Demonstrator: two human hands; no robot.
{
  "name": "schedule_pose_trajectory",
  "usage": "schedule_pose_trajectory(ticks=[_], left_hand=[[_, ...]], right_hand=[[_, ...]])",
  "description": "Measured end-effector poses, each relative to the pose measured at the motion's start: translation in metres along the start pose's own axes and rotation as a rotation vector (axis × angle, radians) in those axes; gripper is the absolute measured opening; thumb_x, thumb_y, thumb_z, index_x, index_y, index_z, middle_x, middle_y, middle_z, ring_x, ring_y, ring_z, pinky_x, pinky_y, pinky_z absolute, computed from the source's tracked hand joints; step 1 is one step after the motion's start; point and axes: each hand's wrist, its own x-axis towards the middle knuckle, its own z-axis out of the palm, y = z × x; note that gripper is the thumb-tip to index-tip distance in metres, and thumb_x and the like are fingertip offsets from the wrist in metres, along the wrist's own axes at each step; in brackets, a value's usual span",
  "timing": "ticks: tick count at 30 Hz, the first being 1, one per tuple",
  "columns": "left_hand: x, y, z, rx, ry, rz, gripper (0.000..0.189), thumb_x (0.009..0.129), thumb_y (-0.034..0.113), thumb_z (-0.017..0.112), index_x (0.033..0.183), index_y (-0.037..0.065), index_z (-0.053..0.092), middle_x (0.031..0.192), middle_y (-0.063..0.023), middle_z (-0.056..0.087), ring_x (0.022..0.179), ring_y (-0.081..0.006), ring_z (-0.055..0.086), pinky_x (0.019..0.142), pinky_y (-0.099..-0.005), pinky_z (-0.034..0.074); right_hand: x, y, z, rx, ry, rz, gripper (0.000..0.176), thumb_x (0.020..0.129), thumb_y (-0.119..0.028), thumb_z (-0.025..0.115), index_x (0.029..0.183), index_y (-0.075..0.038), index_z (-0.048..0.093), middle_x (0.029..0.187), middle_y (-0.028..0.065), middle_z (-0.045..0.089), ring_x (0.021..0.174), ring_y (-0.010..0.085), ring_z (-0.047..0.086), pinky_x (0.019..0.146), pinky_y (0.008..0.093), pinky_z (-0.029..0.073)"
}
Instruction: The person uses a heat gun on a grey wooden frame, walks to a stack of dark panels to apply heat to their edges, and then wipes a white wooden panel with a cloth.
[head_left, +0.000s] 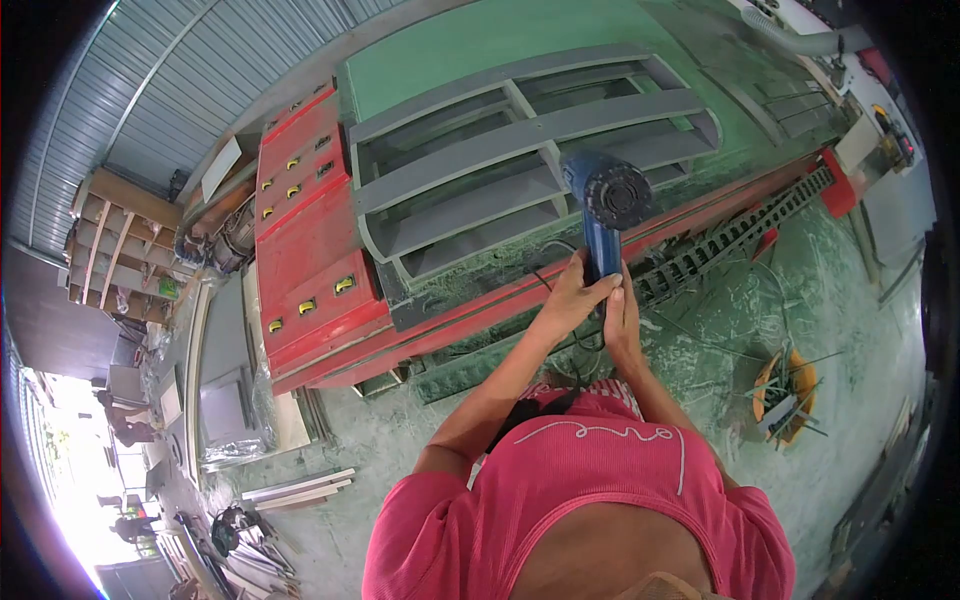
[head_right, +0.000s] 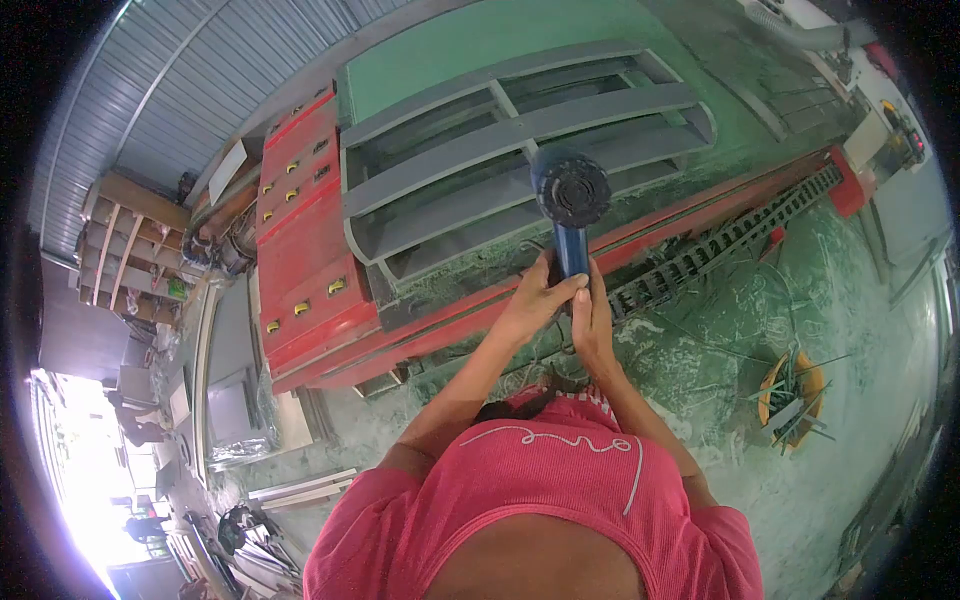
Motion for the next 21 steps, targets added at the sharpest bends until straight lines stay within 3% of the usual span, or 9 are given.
schedule_pose_trajectory(ticks=[12, 21], left_hand=[[-0.003, -0.015, 0.007, -0.027, -0.060, -0.097, 0.053, 0.080, 0.021, 0.061, 0.119, -0.003, 0.036, 0.105, -0.0112, 0.049, 0.098, -0.0171, 0.046, 0.088, -0.0299, 0.036], [-0.004, -0.014, 0.007, -0.032, -0.026, -0.047, 0.053, 0.079, 0.021, 0.061, 0.119, -0.003, 0.036, 0.107, -0.0113, 0.048, 0.100, -0.0176, 0.045, 0.088, -0.0304, 0.036]], right_hand=[[-0.016, -0.005, -0.002, -0.044, 0.056, 0.116, 0.069, 0.088, -0.049, 0.031, 0.130, 0.005, 0.028, 0.125, 0.0216, 0.039, 0.114, 0.0289, 0.040, 0.095, 0.0352, 0.030], [-0.014, 0.006, 0.000, -0.009, 0.047, 0.102, 0.071, 0.088, -0.051, 0.030, 0.131, 0.006, 0.027, 0.125, 0.0234, 0.039, 0.115, 0.0303, 0.040, 0.096, 0.0353, 0.030]])
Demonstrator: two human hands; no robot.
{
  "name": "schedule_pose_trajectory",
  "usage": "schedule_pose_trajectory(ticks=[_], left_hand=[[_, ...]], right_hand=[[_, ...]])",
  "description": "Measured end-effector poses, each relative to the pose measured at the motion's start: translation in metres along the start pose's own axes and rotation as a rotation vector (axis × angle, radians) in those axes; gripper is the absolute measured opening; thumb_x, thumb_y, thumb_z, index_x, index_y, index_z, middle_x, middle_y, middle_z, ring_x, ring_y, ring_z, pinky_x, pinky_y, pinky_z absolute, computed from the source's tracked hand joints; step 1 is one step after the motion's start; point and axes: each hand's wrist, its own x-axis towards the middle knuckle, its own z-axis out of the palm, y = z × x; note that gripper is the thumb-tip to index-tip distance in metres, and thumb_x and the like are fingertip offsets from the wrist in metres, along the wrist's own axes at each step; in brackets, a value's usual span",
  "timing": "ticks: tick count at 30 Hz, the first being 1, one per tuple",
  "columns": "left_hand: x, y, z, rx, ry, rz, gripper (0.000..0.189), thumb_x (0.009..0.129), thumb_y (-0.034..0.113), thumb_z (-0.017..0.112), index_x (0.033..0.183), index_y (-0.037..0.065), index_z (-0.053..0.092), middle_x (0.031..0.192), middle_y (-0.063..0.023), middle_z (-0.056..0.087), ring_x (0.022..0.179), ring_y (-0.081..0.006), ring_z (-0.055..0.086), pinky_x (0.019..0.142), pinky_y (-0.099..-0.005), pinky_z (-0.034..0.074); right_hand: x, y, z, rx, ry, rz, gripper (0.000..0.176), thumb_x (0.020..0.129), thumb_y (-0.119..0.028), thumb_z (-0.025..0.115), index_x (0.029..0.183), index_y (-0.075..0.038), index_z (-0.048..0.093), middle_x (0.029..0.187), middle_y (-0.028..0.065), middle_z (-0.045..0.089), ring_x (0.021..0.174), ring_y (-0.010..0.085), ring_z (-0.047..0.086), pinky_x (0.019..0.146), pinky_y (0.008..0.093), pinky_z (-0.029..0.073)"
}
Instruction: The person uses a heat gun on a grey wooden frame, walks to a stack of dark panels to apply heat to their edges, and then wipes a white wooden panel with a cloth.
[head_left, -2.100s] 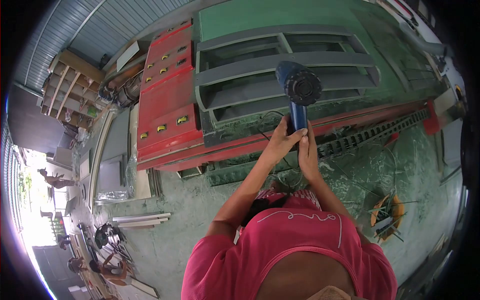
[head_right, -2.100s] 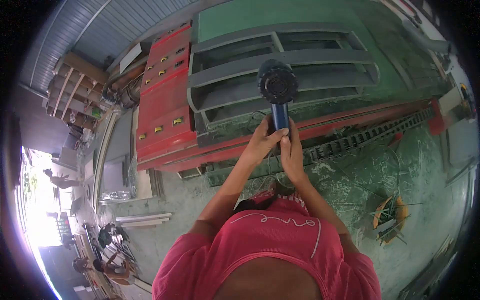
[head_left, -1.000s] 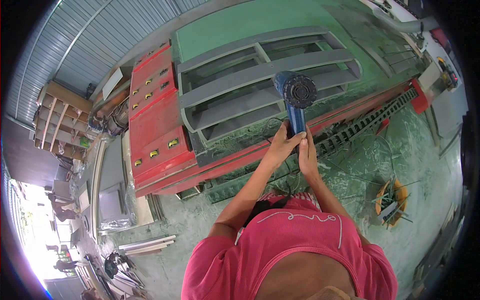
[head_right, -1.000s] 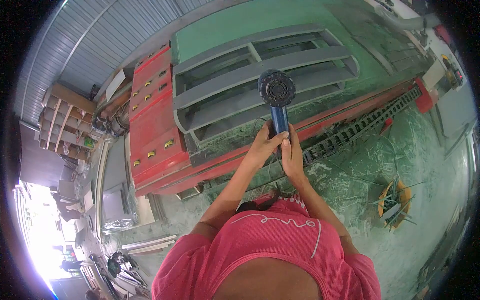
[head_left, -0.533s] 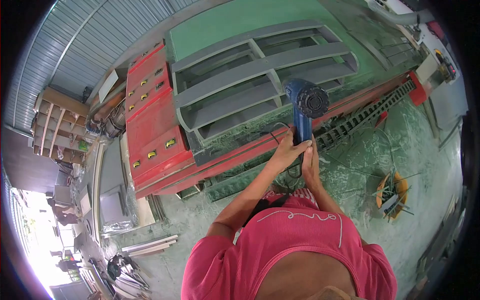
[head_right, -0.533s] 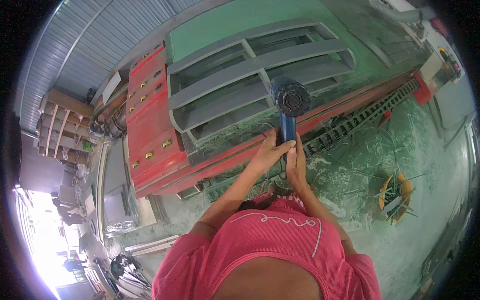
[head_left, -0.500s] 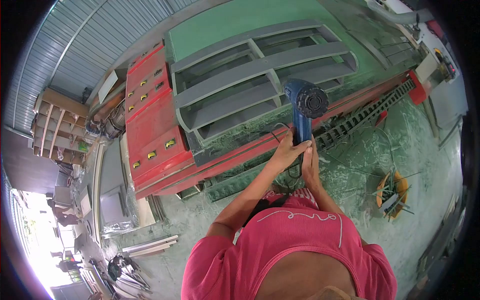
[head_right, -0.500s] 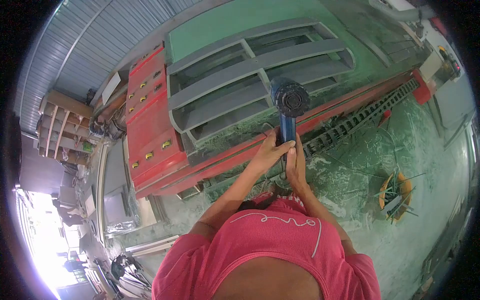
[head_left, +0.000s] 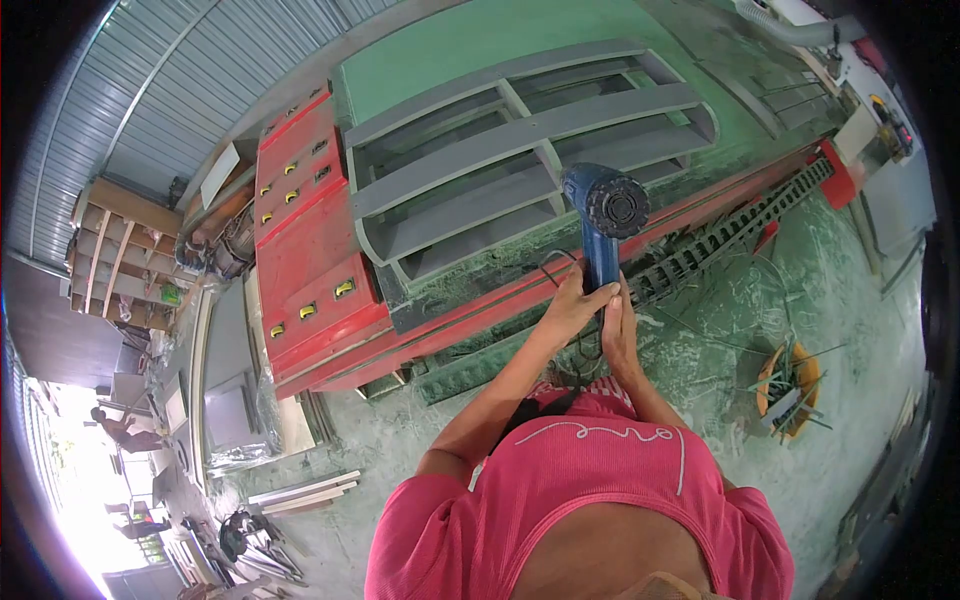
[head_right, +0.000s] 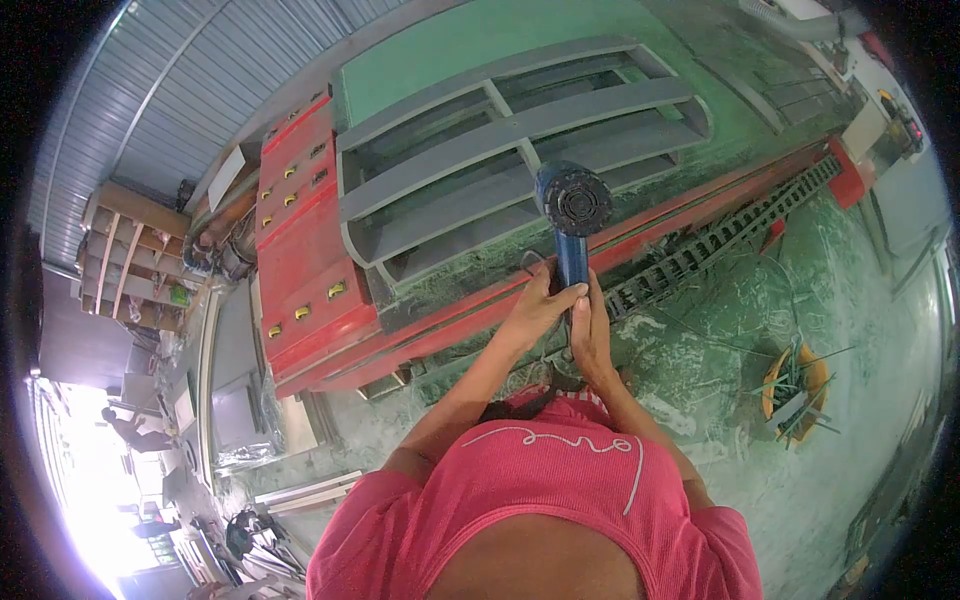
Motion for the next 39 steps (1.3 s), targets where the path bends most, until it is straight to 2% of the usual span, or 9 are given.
schedule_pose_trajectory(ticks=[10, 18, 21, 24, 26, 28, 31, 34, 39], left_hand=[[0.006, 0.000, 0.009, -0.008, -0.015, -0.030, 0.051, 0.079, 0.022, 0.061, 0.117, -0.004, 0.037, 0.106, -0.0122, 0.049, 0.099, -0.0172, 0.046, 0.086, -0.0311, 0.037], [0.033, 0.007, 0.039, 0.008, -0.077, -0.039, 0.047, 0.079, 0.024, 0.062, 0.112, -0.003, 0.041, 0.100, -0.0104, 0.051, 0.093, -0.0166, 0.049, 0.083, -0.0305, 0.039], [0.063, 0.026, 0.056, 0.030, -0.139, 0.076, 0.046, 0.079, 0.024, 0.061, 0.110, -0.004, 0.042, 0.099, -0.0105, 0.050, 0.092, -0.0160, 0.049, 0.080, -0.0296, 0.041], [0.102, 0.054, 0.076, 0.023, -0.152, -0.024, 0.052, 0.078, 0.023, 0.062, 0.114, -0.007, 0.040, 0.099, -0.0118, 0.053, 0.091, -0.0160, 0.051, 0.082, -0.0304, 0.041], [0.142, 0.051, 0.093, -0.099, -0.198, 0.082, 0.050, 0.078, 0.024, 0.061, 0.111, -0.008, 0.042, 0.097, -0.0111, 0.053, 0.090, -0.0152, 0.050, 0.081, -0.0298, 0.041], [0.173, 0.065, 0.110, -0.148, -0.146, 0.161, 0.040, 0.082, 0.024, 0.057, 0.109, -0.002, 0.044, 0.090, -0.0057, 0.051, 0.082, -0.0124, 0.048, 0.071, -0.0279, 0.042], [0.227, 0.070, 0.123, -0.206, -0.214, 0.055, 0.046, 0.079, 0.026, 0.060, 0.108, -0.006, 0.045, 0.094, -0.0090, 0.053, 0.086, -0.0149, 0.050, 0.077, -0.0293, 0.041], [0.255, 0.080, 0.137, -0.167, -0.187, 0.037, 0.034, 0.083, 0.029, 0.055, 0.102, 0.002, 0.048, 0.090, -0.0041, 0.051, 0.080, -0.0124, 0.049, 0.069, -0.0286, 0.042], [0.274, 0.079, 0.148, -0.139, -0.189, 0.009, 0.037, 0.082, 0.031, 0.056, 0.103, 0.003, 0.048, 0.089, -0.0032, 0.052, 0.079, -0.0119, 0.049, 0.068, -0.0283, 0.042]], right_hand=[[0.001, -0.008, -0.006, 0.025, 0.036, 0.003, 0.065, 0.089, -0.046, 0.030, 0.130, 0.005, 0.028, 0.123, 0.0213, 0.041, 0.112, 0.0286, 0.042, 0.094, 0.0345, 0.031], [0.013, -0.020, -0.036, 0.022, 0.137, 0.040, 0.070, 0.089, -0.049, 0.032, 0.130, 0.007, 0.026, 0.128, 0.0235, 0.037, 0.119, 0.0303, 0.037, 0.097, 0.0346, 0.029], [0.042, -0.007, -0.061, -0.047, 0.184, -0.070, 0.068, 0.089, -0.047, 0.032, 0.129, 0.008, 0.029, 0.129, 0.0247, 0.036, 0.119, 0.0321, 0.037, 0.098, 0.0351, 0.028], [0.082, -0.027, -0.086, -0.145, 0.247, -0.139, 0.065, 0.090, -0.045, 0.031, 0.127, 0.008, 0.031, 0.129, 0.0245, 0.036, 0.121, 0.0325, 0.036, 0.099, 0.0351, 0.027], [0.113, -0.039, -0.103, -0.183, 0.284, -0.153, 0.063, 0.091, -0.044, 0.031, 0.126, 0.008, 0.033, 0.127, 0.0251, 0.039, 0.119, 0.0331, 0.038, 0.098, 0.0354, 0.029], [0.144, -0.053, -0.120, -0.218, 0.325, -0.166, 0.062, 0.091, -0.042, 0.030, 0.126, 0.009, 0.034, 0.125, 0.0256, 0.041, 0.117, 0.0337, 0.040, 0.096, 0.0357, 0.030], [0.186, -0.069, -0.141, -0.210, 0.363, -0.236, 0.056, 0.091, -0.044, 0.030, 0.115, 0.004, 0.045, 0.104, 0.0242, 0.053, 0.096, 0.0358, 0.051, 0.081, 0.0388, 0.038], [0.213, -0.074, -0.159, -0.177, 0.325, -0.160, 0.054, 0.090, -0.045, 0.030, 0.112, 0.001, 0.047, 0.100, 0.0228, 0.054, 0.092, 0.0357, 0.052, 0.079, 0.0390, 0.039], [0.231, -0.063, -0.174, -0.213, 0.396, -0.188, 0.058, 0.089, -0.049, 0.029, 0.111, 0.001, 0.047, 0.101, 0.0237, 0.053, 0.094, 0.0359, 0.052, 0.079, 0.0393, 0.039]])
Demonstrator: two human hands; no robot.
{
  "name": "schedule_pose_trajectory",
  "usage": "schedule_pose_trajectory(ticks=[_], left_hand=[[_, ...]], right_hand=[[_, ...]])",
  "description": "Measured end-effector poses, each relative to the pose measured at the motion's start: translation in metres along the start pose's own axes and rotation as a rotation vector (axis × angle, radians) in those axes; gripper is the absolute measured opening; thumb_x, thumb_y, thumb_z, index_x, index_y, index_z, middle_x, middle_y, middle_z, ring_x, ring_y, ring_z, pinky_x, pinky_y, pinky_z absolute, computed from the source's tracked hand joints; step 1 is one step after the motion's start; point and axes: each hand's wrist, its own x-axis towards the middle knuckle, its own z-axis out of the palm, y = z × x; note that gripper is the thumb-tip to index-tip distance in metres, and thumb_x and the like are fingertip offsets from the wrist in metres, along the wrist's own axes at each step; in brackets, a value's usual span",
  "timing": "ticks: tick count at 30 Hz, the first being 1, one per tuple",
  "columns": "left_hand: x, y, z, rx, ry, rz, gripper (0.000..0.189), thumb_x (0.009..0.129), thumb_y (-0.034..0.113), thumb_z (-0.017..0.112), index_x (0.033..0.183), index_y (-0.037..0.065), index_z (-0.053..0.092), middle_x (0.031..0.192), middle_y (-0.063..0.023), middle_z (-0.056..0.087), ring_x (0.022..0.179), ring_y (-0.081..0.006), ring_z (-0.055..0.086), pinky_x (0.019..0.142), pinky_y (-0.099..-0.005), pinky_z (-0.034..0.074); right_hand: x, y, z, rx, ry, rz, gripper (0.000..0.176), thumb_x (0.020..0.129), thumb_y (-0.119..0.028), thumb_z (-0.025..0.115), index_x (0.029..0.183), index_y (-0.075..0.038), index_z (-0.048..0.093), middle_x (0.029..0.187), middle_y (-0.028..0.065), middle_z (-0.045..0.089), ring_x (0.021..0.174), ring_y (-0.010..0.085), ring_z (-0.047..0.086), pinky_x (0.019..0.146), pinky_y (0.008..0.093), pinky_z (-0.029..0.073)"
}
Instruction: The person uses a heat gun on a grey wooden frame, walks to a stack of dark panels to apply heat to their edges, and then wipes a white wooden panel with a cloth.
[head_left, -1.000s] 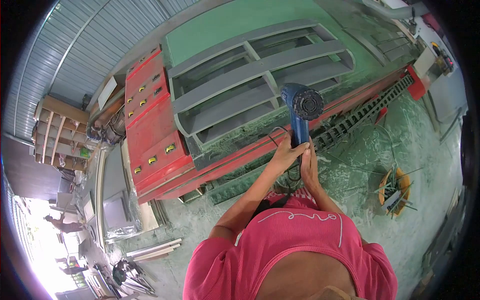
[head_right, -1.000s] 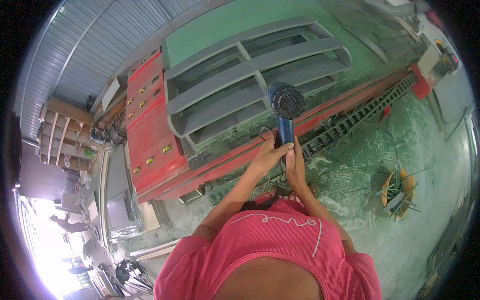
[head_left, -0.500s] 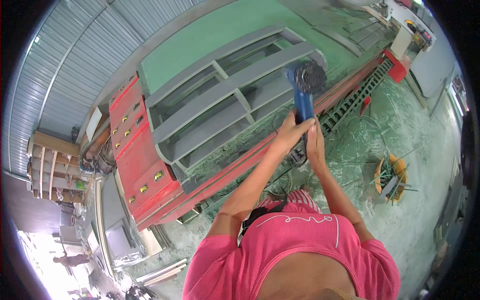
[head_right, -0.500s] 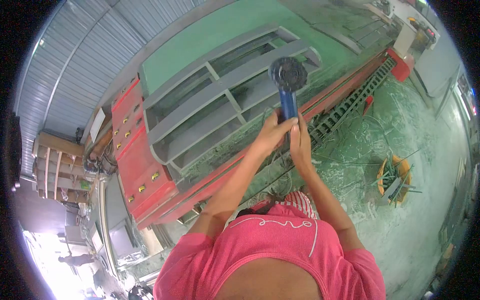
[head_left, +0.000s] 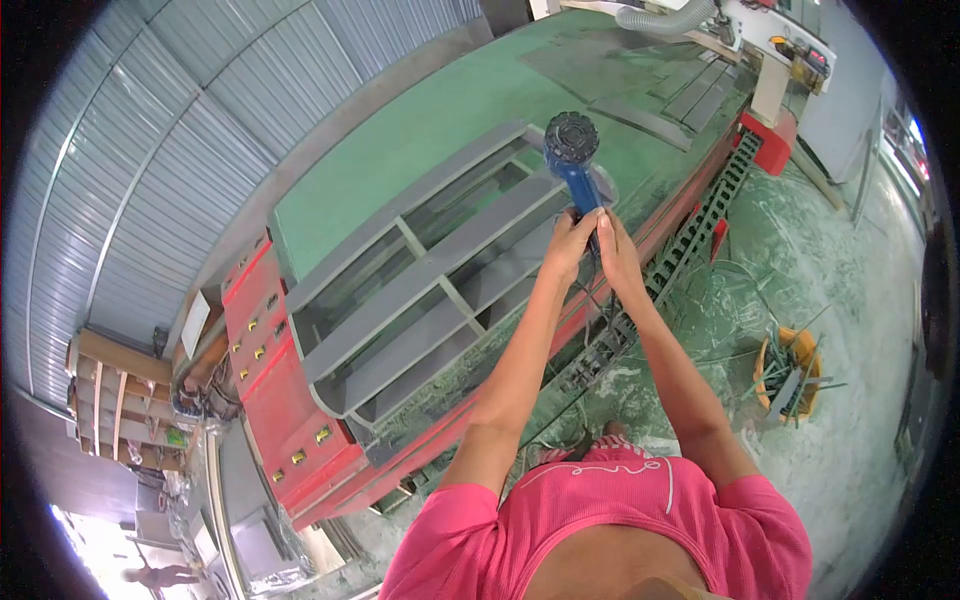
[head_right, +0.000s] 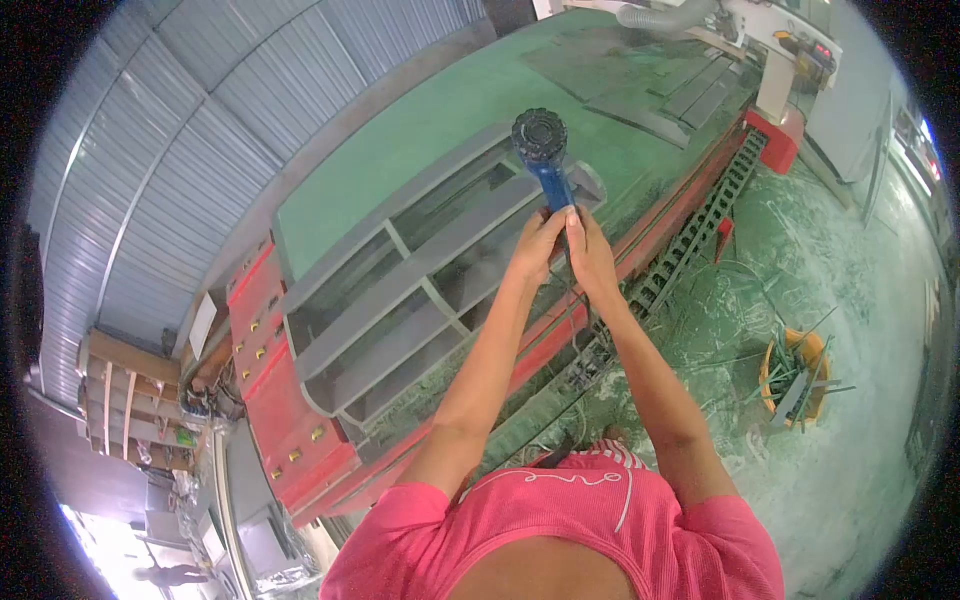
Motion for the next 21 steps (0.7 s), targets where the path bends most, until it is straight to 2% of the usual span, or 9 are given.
schedule_pose_trajectory(ticks=[4, 6, 11, 15, 16, 21], left_hand=[[0.008, -0.004, 0.003, 0.017, -0.014, -0.006, 0.039, 0.082, 0.032, 0.057, 0.104, 0.002, 0.047, 0.090, -0.0033, 0.052, 0.080, -0.0120, 0.050, 0.068, -0.0281, 0.042], [0.011, -0.006, 0.005, 0.019, -0.009, -0.003, 0.039, 0.081, 0.032, 0.057, 0.105, 0.002, 0.048, 0.090, -0.0038, 0.052, 0.081, -0.0126, 0.050, 0.070, -0.0285, 0.042], [0.003, -0.002, 0.012, 0.031, 0.038, 0.035, 0.039, 0.081, 0.031, 0.058, 0.105, 0.001, 0.048, 0.090, -0.0045, 0.052, 0.080, -0.0130, 0.049, 0.069, -0.0282, 0.042], [-0.030, 0.007, 0.005, 0.053, 0.035, 0.052, 0.040, 0.081, 0.030, 0.058, 0.104, -0.001, 0.047, 0.091, -0.0051, 0.052, 0.079, -0.0130, 0.047, 0.068, -0.0277, 0.040], [-0.043, 0.009, 0.005, 0.053, 0.108, 0.066, 0.040, 0.081, 0.030, 0.057, 0.104, -0.002, 0.047, 0.091, -0.0054, 0.051, 0.079, -0.0131, 0.047, 0.068, -0.0271, 0.039], [-0.116, 0.020, -0.020, -0.005, 0.222, 0.111, 0.037, 0.081, 0.024, 0.058, 0.103, -0.003, 0.047, 0.090, -0.0061, 0.051, 0.081, -0.0130, 0.047, 0.071, -0.0295, 0.040]], right_hand=[[0.003, 0.002, -0.008, 0.017, -0.015, 0.029, 0.059, 0.089, -0.049, 0.029, 0.114, 0.002, 0.045, 0.103, 0.0237, 0.053, 0.096, 0.0360, 0.051, 0.081, 0.0388, 0.038], [0.005, 0.003, -0.013, 0.060, -0.098, 0.035, 0.059, 0.090, -0.048, 0.028, 0.117, 0.002, 0.044, 0.106, 0.0233, 0.052, 0.099, 0.0358, 0.050, 0.083, 0.0381, 0.038], [0.002, 0.004, -0.013, 0.033, -0.067, -0.013, 0.059, 0.090, -0.048, 0.028, 0.118, 0.002, 0.043, 0.107, 0.0230, 0.052, 0.100, 0.0353, 0.050, 0.084, 0.0375, 0.038], [-0.017, -0.006, -0.005, 0.067, -0.097, -0.032, 0.059, 0.091, -0.048, 0.028, 0.118, 0.003, 0.042, 0.110, 0.0230, 0.050, 0.102, 0.0337, 0.049, 0.085, 0.0374, 0.037], [-0.027, -0.018, -0.005, 0.106, -0.160, 0.012, 0.059, 0.091, -0.046, 0.029, 0.121, 0.004, 0.041, 0.115, 0.0229, 0.048, 0.107, 0.0318, 0.047, 0.089, 0.0366, 0.035], [-0.076, -0.020, 0.027, 0.143, -0.257, 0.052, 0.060, 0.092, -0.044, 0.031, 0.126, 0.005, 0.036, 0.120, 0.0218, 0.045, 0.113, 0.0298, 0.043, 0.094, 0.0345, 0.032]])
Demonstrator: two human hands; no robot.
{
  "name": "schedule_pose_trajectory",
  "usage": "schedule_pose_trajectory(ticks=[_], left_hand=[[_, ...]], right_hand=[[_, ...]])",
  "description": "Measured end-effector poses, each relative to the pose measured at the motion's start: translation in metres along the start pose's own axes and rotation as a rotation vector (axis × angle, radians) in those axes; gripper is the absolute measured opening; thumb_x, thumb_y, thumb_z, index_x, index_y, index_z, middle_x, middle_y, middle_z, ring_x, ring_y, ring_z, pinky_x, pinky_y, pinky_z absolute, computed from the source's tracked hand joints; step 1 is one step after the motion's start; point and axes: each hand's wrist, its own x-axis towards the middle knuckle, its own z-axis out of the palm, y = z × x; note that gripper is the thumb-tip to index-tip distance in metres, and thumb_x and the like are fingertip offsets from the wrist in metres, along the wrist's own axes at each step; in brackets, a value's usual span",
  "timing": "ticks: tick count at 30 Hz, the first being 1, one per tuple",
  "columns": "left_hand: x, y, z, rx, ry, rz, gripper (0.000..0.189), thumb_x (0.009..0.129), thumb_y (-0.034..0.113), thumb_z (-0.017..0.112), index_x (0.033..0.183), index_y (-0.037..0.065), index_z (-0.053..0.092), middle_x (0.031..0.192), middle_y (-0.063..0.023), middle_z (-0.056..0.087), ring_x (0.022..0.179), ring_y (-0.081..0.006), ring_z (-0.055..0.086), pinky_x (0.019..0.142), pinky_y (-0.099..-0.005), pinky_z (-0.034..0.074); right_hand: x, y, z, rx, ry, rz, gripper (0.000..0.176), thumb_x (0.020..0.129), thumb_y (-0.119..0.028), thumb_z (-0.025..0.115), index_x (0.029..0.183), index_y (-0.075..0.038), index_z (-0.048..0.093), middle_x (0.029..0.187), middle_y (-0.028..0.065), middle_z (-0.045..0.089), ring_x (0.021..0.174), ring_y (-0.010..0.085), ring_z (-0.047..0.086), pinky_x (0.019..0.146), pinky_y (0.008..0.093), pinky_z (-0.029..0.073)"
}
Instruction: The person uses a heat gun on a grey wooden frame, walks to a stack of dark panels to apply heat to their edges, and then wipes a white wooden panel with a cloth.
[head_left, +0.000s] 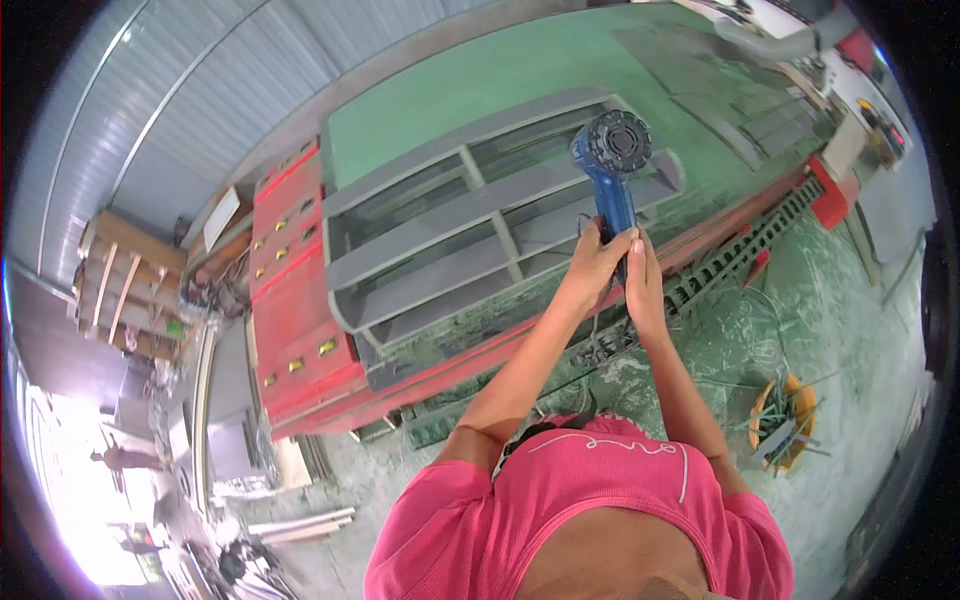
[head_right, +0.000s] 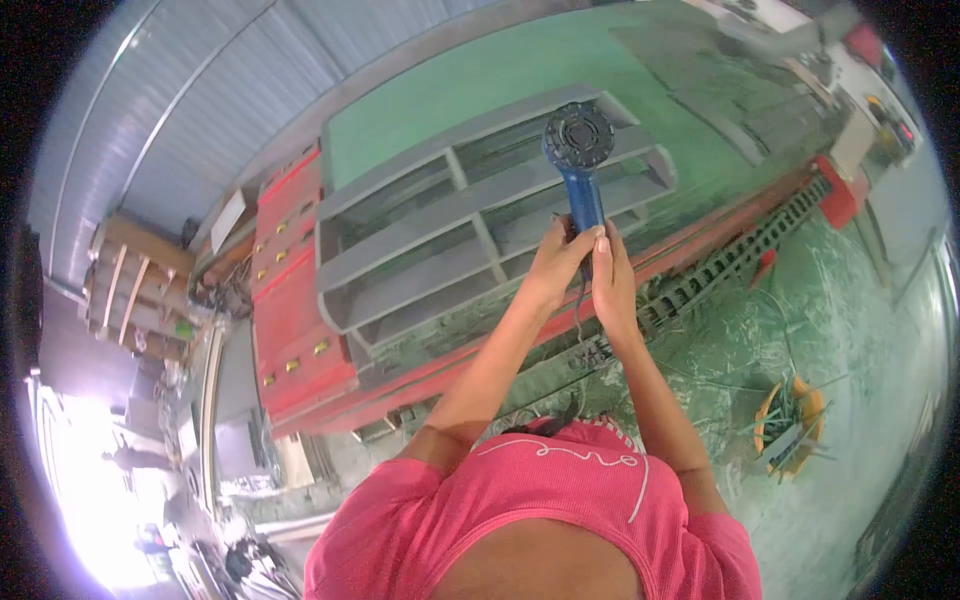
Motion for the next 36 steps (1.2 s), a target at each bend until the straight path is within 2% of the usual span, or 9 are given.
schedule_pose_trajectory(ticks=[6, 7, 10, 17, 21, 24, 28, 30, 36], left_hand=[[-0.085, 0.024, -0.080, -0.041, 0.289, 0.018, 0.035, 0.080, 0.020, 0.059, 0.103, -0.003, 0.046, 0.089, -0.0053, 0.051, 0.079, -0.0113, 0.047, 0.070, -0.0271, 0.040], [-0.097, 0.026, -0.095, -0.036, 0.351, 0.064, 0.035, 0.080, 0.019, 0.059, 0.104, -0.003, 0.046, 0.088, -0.0049, 0.051, 0.079, -0.0112, 0.047, 0.070, -0.0262, 0.040], [-0.129, 0.029, -0.140, -0.022, 0.510, 0.175, 0.031, 0.080, 0.020, 0.059, 0.099, -0.002, 0.047, 0.085, -0.0034, 0.051, 0.078, -0.0104, 0.046, 0.069, -0.0257, 0.039], [-0.183, 0.034, -0.213, -0.048, 0.731, 0.160, 0.025, 0.080, 0.020, 0.060, 0.093, 0.002, 0.050, 0.080, -0.0004, 0.050, 0.072, -0.0079, 0.045, 0.063, -0.0232, 0.038], [-0.198, 0.031, -0.229, -0.035, 0.742, 0.154, 0.026, 0.080, 0.021, 0.060, 0.095, 0.001, 0.050, 0.081, -0.0001, 0.049, 0.074, -0.0081, 0.045, 0.067, -0.0241, 0.037], [-0.199, 0.026, -0.232, -0.095, 0.718, 0.212, 0.027, 0.081, 0.021, 0.060, 0.096, 0.001, 0.050, 0.082, -0.0009, 0.050, 0.076, -0.0089, 0.045, 0.069, -0.0250, 0.037], [-0.201, 0.020, -0.235, -0.093, 0.669, 0.185, 0.028, 0.081, 0.020, 0.060, 0.099, 0.001, 0.050, 0.085, -0.0021, 0.051, 0.079, -0.0107, 0.046, 0.072, -0.0259, 0.038], [-0.198, 0.017, -0.235, -0.102, 0.647, 0.163, 0.029, 0.080, 0.020, 0.060, 0.100, 0.001, 0.051, 0.086, -0.0026, 0.051, 0.081, -0.0114, 0.047, 0.074, -0.0262, 0.038], [-0.190, 0.020, -0.220, -0.049, 0.583, 0.150, 0.034, 0.081, 0.022, 0.059, 0.103, 0.000, 0.049, 0.089, -0.0042, 0.052, 0.084, -0.0122, 0.047, 0.077, -0.0270, 0.037]], right_hand=[[-0.052, -0.044, 0.081, 0.175, -0.315, 0.061, 0.053, 0.092, -0.037, 0.033, 0.125, 0.005, 0.037, 0.113, 0.0205, 0.050, 0.104, 0.0272, 0.049, 0.088, 0.0343, 0.037], [-0.059, -0.040, 0.100, 0.210, -0.343, 0.024, 0.052, 0.092, -0.036, 0.034, 0.123, 0.004, 0.038, 0.108, 0.0201, 0.053, 0.098, 0.0277, 0.052, 0.083, 0.0345, 0.040], [-0.077, -0.045, 0.150, 0.152, -0.433, -0.053, 0.051, 0.092, -0.037, 0.034, 0.122, 0.004, 0.039, 0.105, 0.0206, 0.054, 0.094, 0.0284, 0.053, 0.080, 0.0341, 0.040], [-0.113, -0.068, 0.225, 0.245, -0.681, -0.002, 0.051, 0.092, -0.041, 0.033, 0.118, 0.001, 0.043, 0.104, 0.0226, 0.053, 0.097, 0.0331, 0.053, 0.082, 0.0360, 0.039], [-0.123, -0.063, 0.240, 0.222, -0.726, -0.028, 0.059, 0.091, -0.044, 0.033, 0.123, 0.005, 0.039, 0.111, 0.0234, 0.052, 0.105, 0.0291, 0.050, 0.087, 0.0327, 0.037], [-0.132, -0.053, 0.250, 0.183, -0.626, -0.039, 0.054, 0.091, -0.043, 0.033, 0.119, 0.002, 0.042, 0.104, 0.0235, 0.053, 0.097, 0.0360, 0.052, 0.082, 0.0367, 0.040], [-0.133, -0.057, 0.242, 0.243, -0.658, 0.023, 0.054, 0.091, -0.043, 0.034, 0.118, 0.003, 0.043, 0.104, 0.0235, 0.053, 0.097, 0.0354, 0.052, 0.082, 0.0367, 0.040], [-0.133, -0.050, 0.241, 0.242, -0.666, 0.000, 0.056, 0.092, -0.041, 0.035, 0.121, 0.006, 0.039, 0.101, 0.0171, 0.054, 0.089, 0.0200, 0.054, 0.076, 0.0306, 0.043], [-0.132, -0.046, 0.227, 0.256, -0.596, 0.010, 0.054, 0.092, -0.039, 0.035, 0.122, 0.006, 0.038, 0.105, 0.0182, 0.053, 0.092, 0.0216, 0.054, 0.077, 0.0305, 0.043]])
